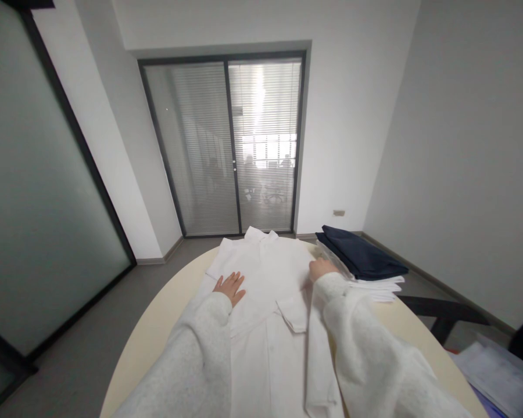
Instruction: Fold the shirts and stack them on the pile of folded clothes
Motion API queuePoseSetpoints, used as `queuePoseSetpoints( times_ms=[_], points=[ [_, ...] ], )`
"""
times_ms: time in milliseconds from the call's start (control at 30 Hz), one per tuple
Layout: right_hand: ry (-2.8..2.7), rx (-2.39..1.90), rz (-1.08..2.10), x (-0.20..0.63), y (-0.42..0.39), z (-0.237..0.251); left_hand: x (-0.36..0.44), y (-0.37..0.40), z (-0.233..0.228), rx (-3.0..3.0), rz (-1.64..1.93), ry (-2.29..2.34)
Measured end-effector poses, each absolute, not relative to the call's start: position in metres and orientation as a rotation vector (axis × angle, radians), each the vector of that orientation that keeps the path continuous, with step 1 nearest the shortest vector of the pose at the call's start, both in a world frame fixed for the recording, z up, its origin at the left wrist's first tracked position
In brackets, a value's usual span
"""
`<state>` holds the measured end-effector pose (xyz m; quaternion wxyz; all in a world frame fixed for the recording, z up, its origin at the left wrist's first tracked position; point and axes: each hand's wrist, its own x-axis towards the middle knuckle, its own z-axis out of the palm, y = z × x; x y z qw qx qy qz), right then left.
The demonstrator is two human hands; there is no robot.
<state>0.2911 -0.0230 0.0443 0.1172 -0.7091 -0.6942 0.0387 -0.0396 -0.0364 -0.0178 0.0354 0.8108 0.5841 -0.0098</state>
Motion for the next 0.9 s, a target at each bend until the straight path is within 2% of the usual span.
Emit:
queuePoseSetpoints(
  times_ms=[100,200,333,433,667,900],
  points=[
    [-2.202,-1.999,0.07,0.266,-0.029,0.043,-0.039,-0.038,-0.016,2.49,-0.027,1.801],
    [-2.39,-1.971,0.199,0.249,-0.034,0.026,-0.04,-0.038,-0.015,2.488,-0.031,1.797],
    [-2.433,-2.037,0.358,0.253,-0.035,0.0,-0.043,-0.035,-0.016,2.483,-0.035,1.797],
    [-2.479,-1.942,0.352,0.265,-0.033,-0.009,-0.047,-0.029,-0.019,2.481,-0.032,1.797],
    [-2.576,-1.688,0.236,0.294,-0.035,-0.016,-0.054,-0.017,-0.026,2.466,-0.062,1.814],
    [-2.732,-1.524,0.318,0.318,-0.038,0.0,-0.056,-0.016,-0.029,2.463,-0.03,1.813]
  ],
)
